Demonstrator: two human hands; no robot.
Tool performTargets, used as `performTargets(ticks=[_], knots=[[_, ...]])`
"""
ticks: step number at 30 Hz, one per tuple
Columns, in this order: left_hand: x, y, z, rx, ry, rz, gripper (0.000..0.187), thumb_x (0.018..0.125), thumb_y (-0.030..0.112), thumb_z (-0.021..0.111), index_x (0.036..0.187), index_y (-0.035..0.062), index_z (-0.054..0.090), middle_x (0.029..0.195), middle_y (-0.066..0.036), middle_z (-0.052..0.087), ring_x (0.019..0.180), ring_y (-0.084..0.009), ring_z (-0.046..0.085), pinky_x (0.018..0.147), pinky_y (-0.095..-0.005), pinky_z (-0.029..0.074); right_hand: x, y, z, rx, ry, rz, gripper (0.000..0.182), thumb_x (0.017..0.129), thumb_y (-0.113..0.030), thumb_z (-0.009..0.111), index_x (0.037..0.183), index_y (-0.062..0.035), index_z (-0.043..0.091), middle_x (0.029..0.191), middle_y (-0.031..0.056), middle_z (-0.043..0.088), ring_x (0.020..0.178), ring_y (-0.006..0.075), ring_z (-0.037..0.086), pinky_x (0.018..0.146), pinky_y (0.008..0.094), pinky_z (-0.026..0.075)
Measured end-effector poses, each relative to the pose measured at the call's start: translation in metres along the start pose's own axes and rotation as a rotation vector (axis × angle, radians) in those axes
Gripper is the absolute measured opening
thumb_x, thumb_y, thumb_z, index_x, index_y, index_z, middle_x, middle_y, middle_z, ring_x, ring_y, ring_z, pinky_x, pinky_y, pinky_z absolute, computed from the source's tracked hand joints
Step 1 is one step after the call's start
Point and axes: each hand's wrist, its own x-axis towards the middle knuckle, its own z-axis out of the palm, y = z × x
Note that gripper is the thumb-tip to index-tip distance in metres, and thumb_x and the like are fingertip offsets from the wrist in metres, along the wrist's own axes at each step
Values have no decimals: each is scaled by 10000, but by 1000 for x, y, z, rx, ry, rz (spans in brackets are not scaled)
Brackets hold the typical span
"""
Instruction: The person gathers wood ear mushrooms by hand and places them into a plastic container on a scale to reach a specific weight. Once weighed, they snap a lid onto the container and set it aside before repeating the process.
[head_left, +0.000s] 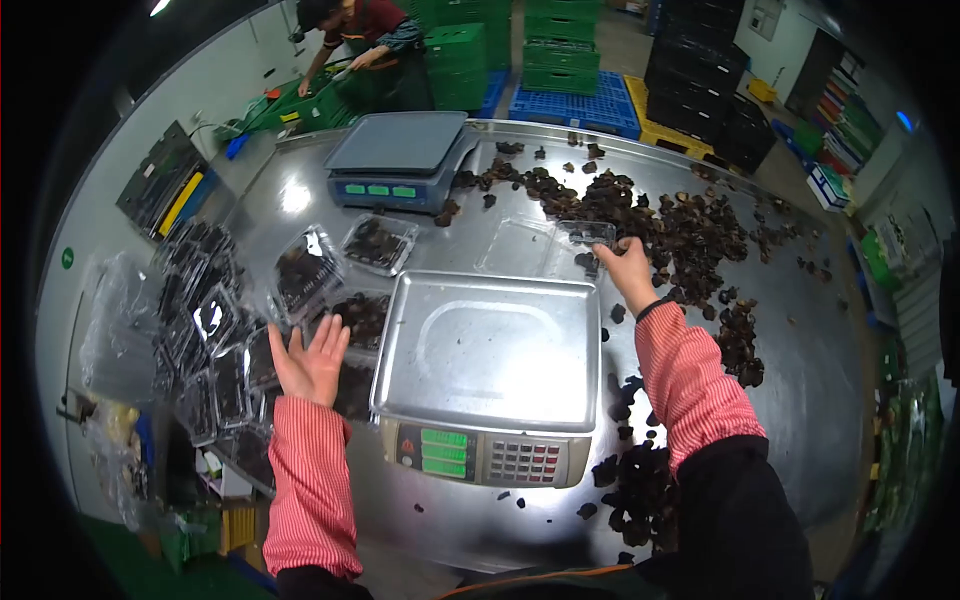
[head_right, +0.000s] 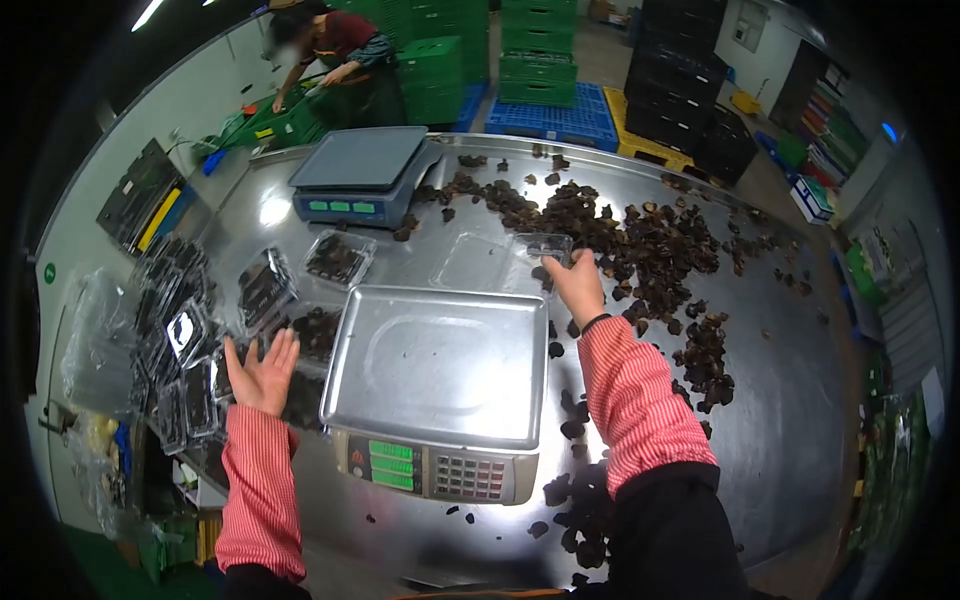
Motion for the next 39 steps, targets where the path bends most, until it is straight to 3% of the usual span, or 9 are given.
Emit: performTargets(ticks=[5,8,10,15,19,25,29,32,39], knots=[[-46,-53,-23,196,-330,-263,467,1019,472,501,1341,134,518,1223,-143,649,1077,-243,642,909,-425,552,42,89,39,-148,-147,156,523,792,-375,689,1045,77,611,953,271,689,938,391,682,859,450,516],[-84,-78,-30,403,-375,-365,511,1031,448,485,1423,121,462,1226,-141,646,1044,-229,645,900,-405,551,60,89,32,-65,283,-84,359,833,-270,617,1012,41,616,863,254,690,783,355,705,726,447,539],[-110,-89,-30,450,-463,-419,514,1032,421,498,1438,111,446,1227,-145,642,1045,-221,643,906,-392,549,43,39,-4,255,262,-31,200,861,-141,562,976,23,555,722,184,642,461,257,619,490,390,504],[-171,-126,-27,506,-658,-612,553,996,348,591,1459,96,423,1240,-164,615,1064,-232,627,930,-386,537,-29,-22,-42,285,2,-30,191,833,-74,597,996,7,539,736,93,634,456,179,596,395,318,501],[-214,-157,-34,596,-798,-774,594,966,337,630,1462,87,419,1253,-163,599,1073,-233,611,943,-375,522,-112,8,0,181,-54,-257,407,812,-138,636,1182,21,584,955,214,697,920,360,684,829,419,536],[-250,-192,-48,729,-841,-897,502,988,205,594,1446,72,437,1250,-145,600,1079,-216,608,971,-360,492,-227,20,-49,6,-91,-249,738,877,-342,707,1449,-36,355,1214,285,551,1020,449,618,876,474,503],[-258,-222,-60,1004,-1005,-725,546,898,39,679,1405,45,477,1214,-83,609,1119,-172,573,970,-303,456,-272,88,-151,-204,117,-290,493,837,-257,750,1261,-81,572,1003,150,620,888,344,653,765,427,540],[-274,-244,-44,1382,-1239,-400,560,875,25,685,1400,60,492,1263,-67,578,1164,-158,557,1022,-321,432,-321,138,-224,-678,-8,57,575,826,-320,759,1316,-107,547,1004,164,603,892,362,667,756,424,553],[-302,-326,-17,1595,-1637,339,890,649,172,858,1437,105,449,1410,-186,451,1308,-394,420,1090,-478,346,-382,210,-241,-605,176,245,738,802,-445,774,1399,-126,478,1039,185,576,866,347,670,686,422,552]])
